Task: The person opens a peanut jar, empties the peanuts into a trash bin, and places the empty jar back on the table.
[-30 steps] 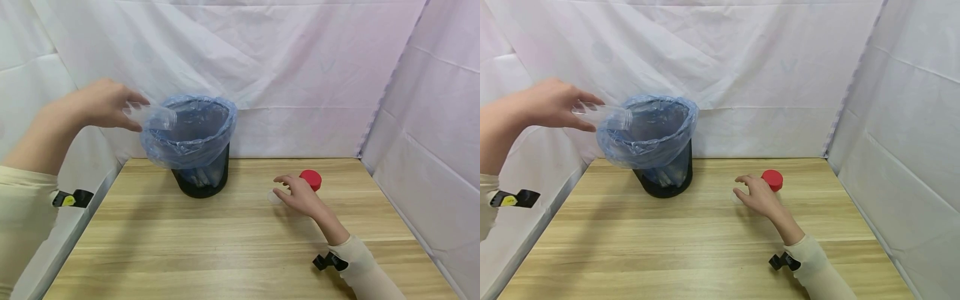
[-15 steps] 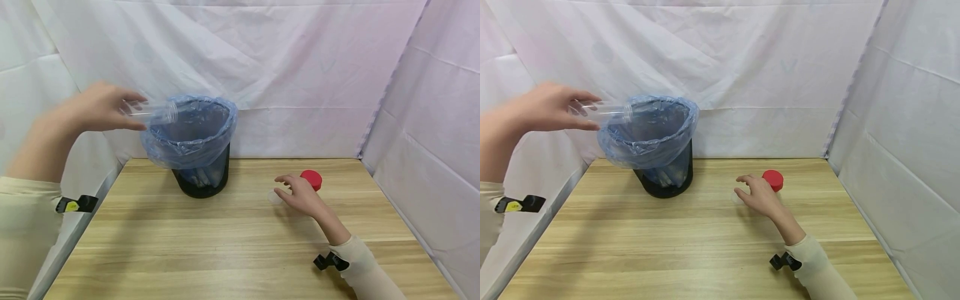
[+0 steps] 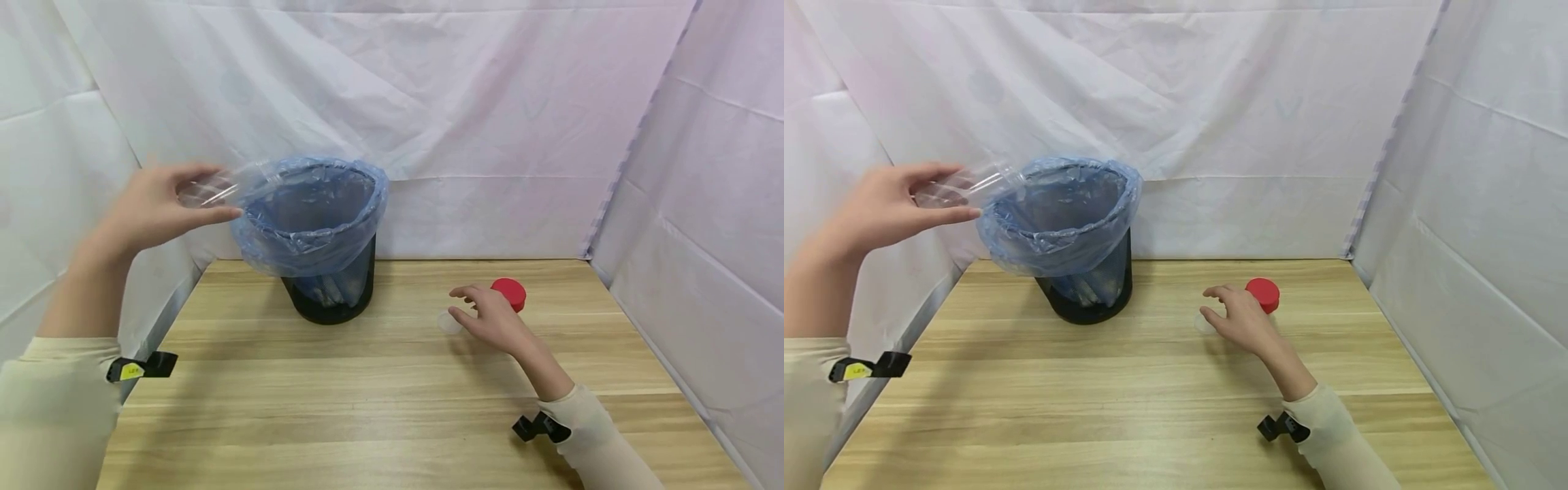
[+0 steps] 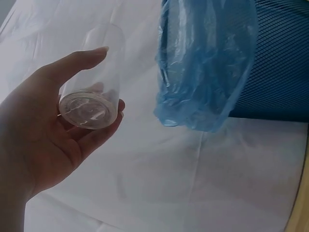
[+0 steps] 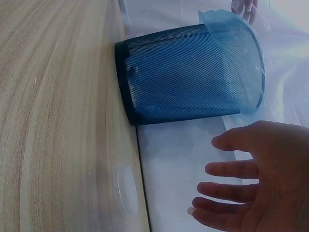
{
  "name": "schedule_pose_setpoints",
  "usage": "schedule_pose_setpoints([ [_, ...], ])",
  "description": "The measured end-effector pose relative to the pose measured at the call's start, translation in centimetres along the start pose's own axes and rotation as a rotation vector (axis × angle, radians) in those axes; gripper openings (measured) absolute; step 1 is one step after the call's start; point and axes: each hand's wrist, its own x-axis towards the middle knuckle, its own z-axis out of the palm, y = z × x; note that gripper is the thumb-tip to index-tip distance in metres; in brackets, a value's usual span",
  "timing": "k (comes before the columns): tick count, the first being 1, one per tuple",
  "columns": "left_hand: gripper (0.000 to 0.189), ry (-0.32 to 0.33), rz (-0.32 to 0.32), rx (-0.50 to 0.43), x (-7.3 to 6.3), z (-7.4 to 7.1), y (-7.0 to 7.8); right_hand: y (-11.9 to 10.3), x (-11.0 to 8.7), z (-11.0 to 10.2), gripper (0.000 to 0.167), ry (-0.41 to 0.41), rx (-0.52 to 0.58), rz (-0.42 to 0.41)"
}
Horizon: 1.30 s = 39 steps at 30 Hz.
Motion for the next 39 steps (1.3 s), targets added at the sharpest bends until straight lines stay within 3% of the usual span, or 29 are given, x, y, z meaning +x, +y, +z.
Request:
schedule_pose_setpoints([
  [4, 0.07, 0.051, -0.06, -0.129, -1.4, 0.9, -0.6, 0.1, 0.0, 0.0, 0.036, 0.004, -0.005, 0.001],
  [8, 0.059, 0.153, -0.05, -0.301, -2.8, 1.9, -1.1, 0.1, 0.0, 0.0, 0.036, -0.004, -0.004, 0.003],
  [11, 0.054, 0.226, 0.008, -0.424, -3.7, 2.6, -1.3, 0.1, -0.1, 0.0, 0.036, -0.01, -0.002, 0.004],
  [18, 0.054, 0.27, 0.174, -0.825, -5.9, 4.4, -2.2, 0.0, -0.1, -0.1, 0.038, -0.008, -0.001, 0.008],
  [26, 0.055, 0.316, 0.19, -0.955, -8.3, 6.6, -3.9, 0.0, 0.0, -0.1, 0.037, -0.012, 0.002, 0.013],
  [39, 0.059, 0.397, 0.135, -1.005, -10.6, 10.1, -6.4, 0.1, -0.1, -0.2, 0.037, -0.012, 0.003, 0.017],
])
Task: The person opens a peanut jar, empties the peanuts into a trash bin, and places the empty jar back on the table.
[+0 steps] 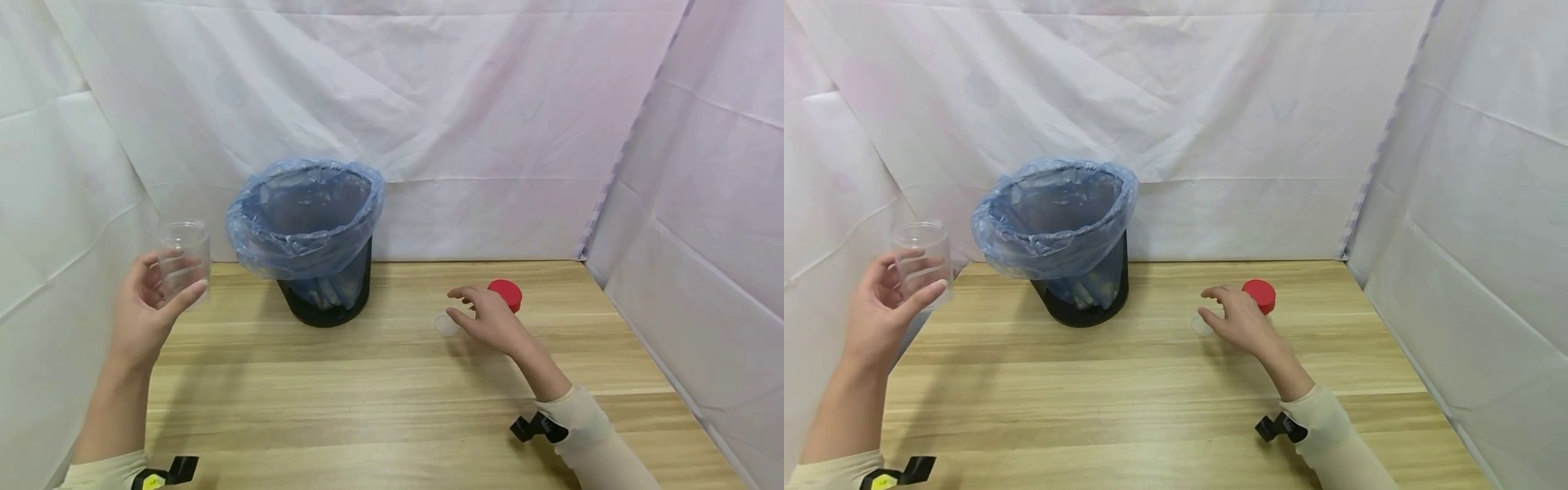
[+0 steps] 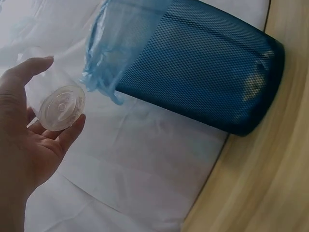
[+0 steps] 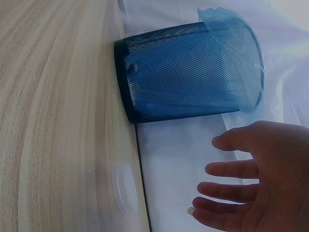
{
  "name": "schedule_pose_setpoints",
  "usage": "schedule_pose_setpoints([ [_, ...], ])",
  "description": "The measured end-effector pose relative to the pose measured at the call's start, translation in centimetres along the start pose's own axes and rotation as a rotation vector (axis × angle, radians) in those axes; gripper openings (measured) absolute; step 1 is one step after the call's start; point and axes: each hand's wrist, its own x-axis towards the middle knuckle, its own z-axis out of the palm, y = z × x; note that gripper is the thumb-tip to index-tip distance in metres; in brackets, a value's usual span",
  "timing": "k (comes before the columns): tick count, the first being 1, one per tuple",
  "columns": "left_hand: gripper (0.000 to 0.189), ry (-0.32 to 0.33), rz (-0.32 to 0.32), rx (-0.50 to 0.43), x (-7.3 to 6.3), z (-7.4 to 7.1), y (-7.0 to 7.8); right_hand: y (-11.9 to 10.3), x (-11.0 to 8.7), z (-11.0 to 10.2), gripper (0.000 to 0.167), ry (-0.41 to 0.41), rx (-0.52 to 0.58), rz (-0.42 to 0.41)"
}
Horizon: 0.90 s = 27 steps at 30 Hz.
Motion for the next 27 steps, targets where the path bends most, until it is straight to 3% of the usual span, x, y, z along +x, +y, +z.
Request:
schedule_pose_setpoints([
  [5, 0.064, 0.027, -0.03, 0.005, -1.0, -0.1, -1.2, 0.1, -0.1, 0.0, 0.038, 0.002, -0.001, -0.001],
  [11, 0.072, -0.027, -0.118, 0.072, -2.3, -0.2, -3.0, 0.2, -0.3, 0.0, 0.038, 0.004, 0.0, -0.001],
  [17, 0.076, -0.09, -0.218, 0.227, -3.4, -0.4, -5.2, 0.1, -0.4, -0.1, 0.038, 0.003, -0.002, 0.0],
  [24, 0.067, -0.063, -0.32, 0.521, -4.6, -0.6, -7.5, -0.2, -0.2, -0.1, 0.039, 0.016, 0.003, -0.018],
  [27, 0.062, -0.061, -0.349, 0.545, -4.9, -0.8, -8.6, -0.2, -0.2, -0.2, 0.038, 0.021, -0.001, -0.018],
])
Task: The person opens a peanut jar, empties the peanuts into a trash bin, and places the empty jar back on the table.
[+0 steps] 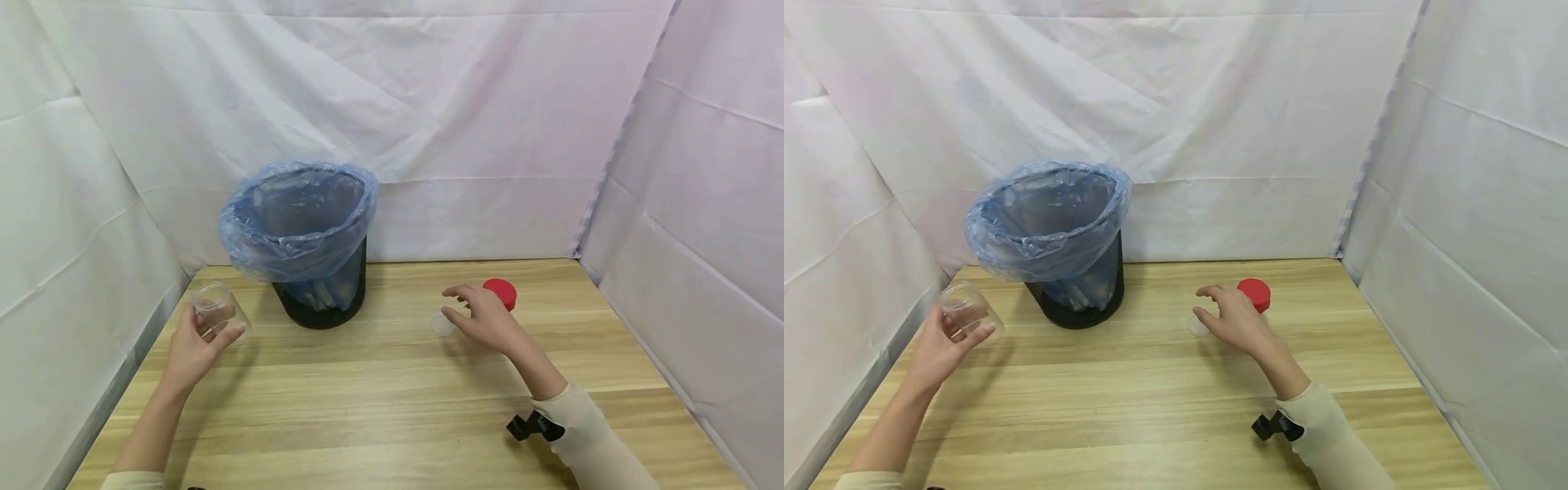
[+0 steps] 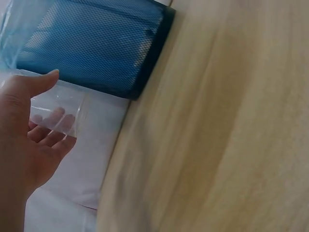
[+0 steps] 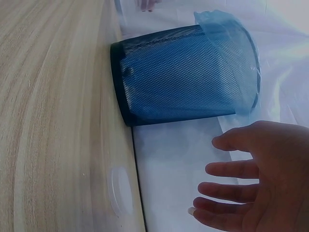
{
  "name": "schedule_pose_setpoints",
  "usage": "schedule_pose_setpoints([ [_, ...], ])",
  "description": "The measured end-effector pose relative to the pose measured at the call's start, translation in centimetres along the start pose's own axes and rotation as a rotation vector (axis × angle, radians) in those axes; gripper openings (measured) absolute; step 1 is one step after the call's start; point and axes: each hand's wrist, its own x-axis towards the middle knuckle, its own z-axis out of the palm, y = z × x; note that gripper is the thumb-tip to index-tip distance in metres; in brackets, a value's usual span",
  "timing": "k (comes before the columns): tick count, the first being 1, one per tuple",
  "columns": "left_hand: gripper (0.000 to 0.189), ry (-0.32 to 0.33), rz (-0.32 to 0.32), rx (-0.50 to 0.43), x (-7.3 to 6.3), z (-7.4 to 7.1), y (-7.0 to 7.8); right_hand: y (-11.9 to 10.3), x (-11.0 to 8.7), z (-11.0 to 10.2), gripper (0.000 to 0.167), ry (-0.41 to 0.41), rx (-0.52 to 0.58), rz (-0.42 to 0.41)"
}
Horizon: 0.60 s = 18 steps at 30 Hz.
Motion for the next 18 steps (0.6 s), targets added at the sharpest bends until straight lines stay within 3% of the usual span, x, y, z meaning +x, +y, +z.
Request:
schedule_pose_setpoints([
  [12, 0.061, -0.071, -0.097, 0.044, 0.7, 1.0, -2.1, -0.2, 0.0, -0.1, 0.037, 0.004, -0.009, 0.002],
  [18, 0.067, -0.103, -0.107, 0.05, 1.0, 0.9, -3.3, -0.1, 0.0, 0.0, 0.037, 0.0, -0.009, 0.004],
])
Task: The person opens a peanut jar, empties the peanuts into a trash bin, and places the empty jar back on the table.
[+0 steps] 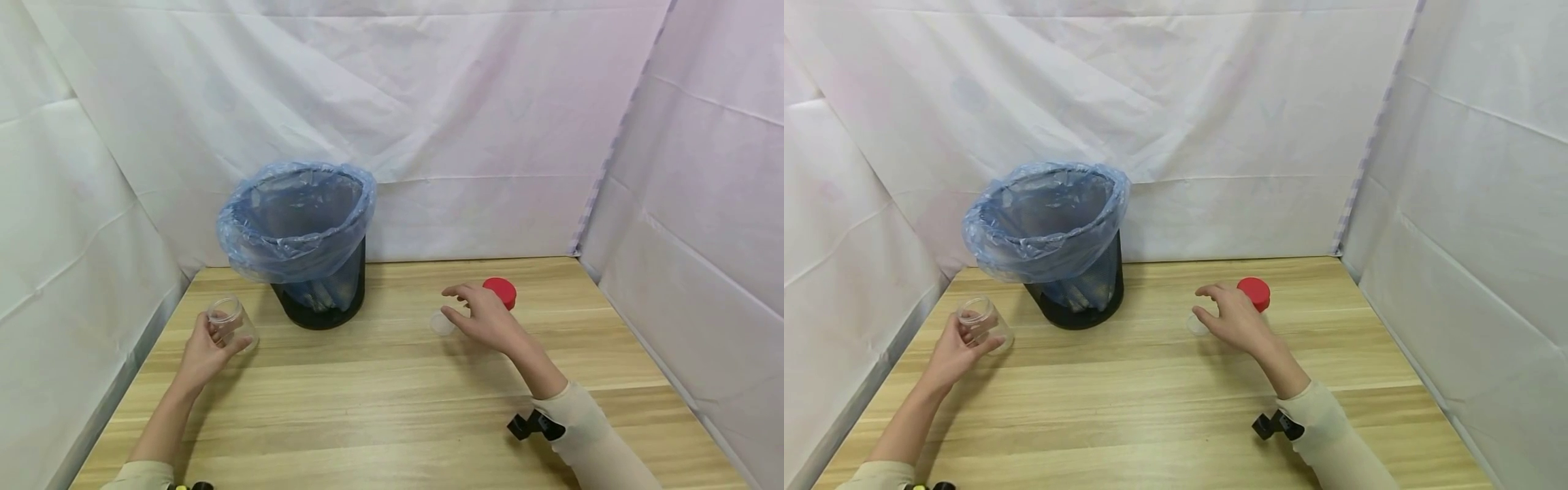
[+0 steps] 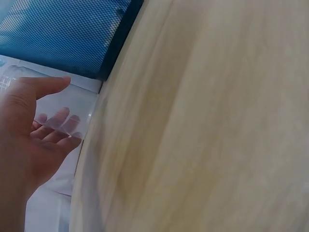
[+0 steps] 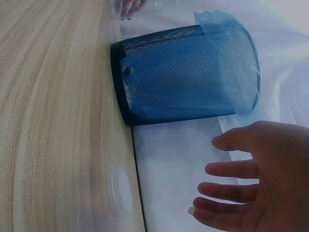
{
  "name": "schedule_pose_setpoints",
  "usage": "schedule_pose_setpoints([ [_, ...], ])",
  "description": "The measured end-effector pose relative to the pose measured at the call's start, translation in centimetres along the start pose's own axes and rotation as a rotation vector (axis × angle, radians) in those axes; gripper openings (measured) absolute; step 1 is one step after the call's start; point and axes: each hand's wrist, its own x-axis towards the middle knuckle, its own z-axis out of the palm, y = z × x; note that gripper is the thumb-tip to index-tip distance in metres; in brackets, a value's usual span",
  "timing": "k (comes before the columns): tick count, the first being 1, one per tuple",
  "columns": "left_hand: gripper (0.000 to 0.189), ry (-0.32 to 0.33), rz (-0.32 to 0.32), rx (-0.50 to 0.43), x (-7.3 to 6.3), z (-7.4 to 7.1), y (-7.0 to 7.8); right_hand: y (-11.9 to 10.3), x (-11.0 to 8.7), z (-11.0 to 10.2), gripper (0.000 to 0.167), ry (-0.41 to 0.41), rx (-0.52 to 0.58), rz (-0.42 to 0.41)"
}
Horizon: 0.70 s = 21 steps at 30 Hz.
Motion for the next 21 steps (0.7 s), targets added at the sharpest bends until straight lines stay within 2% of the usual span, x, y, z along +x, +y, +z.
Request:
schedule_pose_setpoints([
  [8, 0.07, -0.031, 0.01, -0.045, 0.29, -0.14, -0.77, 0.06, 0.01, 0.03, 0.037, 0.002, 0.003, -0.003],
  [15, 0.072, -0.052, 0.006, 0.037, 0.52, -0.37, -0.79, 0.03, 0.0, -0.07, 0.036, 0.002, 0.001, -0.002],
  [21, 0.075, -0.056, -0.002, 0.031, 0.62, -0.42, -0.83, -0.08, -0.01, -0.16, 0.036, 0.008, -0.001, -0.002],
])
